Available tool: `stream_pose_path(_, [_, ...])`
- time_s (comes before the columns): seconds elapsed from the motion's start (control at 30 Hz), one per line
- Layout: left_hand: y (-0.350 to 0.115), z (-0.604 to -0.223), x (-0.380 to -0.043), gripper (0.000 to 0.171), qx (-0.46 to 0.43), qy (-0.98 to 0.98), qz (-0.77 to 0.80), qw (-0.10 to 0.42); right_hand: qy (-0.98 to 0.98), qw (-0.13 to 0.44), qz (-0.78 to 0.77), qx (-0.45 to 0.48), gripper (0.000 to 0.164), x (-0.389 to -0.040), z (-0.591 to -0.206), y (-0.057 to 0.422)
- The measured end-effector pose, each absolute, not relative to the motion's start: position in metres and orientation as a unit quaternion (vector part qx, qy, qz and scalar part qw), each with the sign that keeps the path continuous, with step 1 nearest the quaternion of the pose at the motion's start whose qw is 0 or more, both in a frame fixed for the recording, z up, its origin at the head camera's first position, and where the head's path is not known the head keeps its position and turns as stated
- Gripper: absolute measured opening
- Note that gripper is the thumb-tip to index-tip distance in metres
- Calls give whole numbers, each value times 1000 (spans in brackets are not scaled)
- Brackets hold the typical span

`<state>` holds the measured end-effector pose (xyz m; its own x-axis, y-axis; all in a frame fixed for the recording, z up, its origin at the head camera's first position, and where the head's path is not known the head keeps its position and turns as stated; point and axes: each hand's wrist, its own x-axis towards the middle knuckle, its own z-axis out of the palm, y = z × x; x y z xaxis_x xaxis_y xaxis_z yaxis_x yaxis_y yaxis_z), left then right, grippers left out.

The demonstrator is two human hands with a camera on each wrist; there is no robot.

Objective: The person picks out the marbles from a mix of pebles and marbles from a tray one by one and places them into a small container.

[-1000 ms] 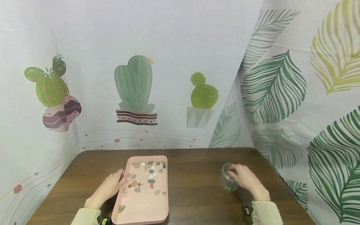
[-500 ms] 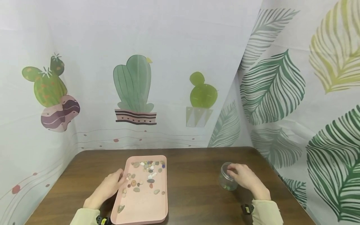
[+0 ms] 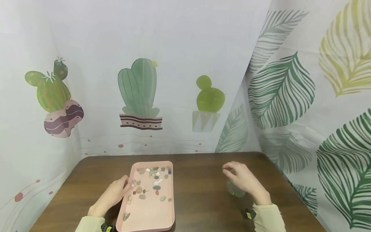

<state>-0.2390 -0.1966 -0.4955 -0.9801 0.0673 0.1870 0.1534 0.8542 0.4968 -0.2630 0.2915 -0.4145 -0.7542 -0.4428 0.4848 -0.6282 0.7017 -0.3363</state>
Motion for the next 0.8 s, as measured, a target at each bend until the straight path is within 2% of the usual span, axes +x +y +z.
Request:
stream_pose_path(0.33, [-197, -495, -237, 9, -59, -957, -271, 82, -879, 156, 261, 367, 7, -286, -406, 217])
stream_pose_path(0.6, [-199, -498, -233, 10, -57, -958, -270, 72, -876, 80, 248, 407, 5, -312, -428, 157])
stream_pose_path(0.8, [-195, -496, -236, 10, -64, -957, -270, 85, -884, 31, 235, 402, 9, -329, -443, 125])
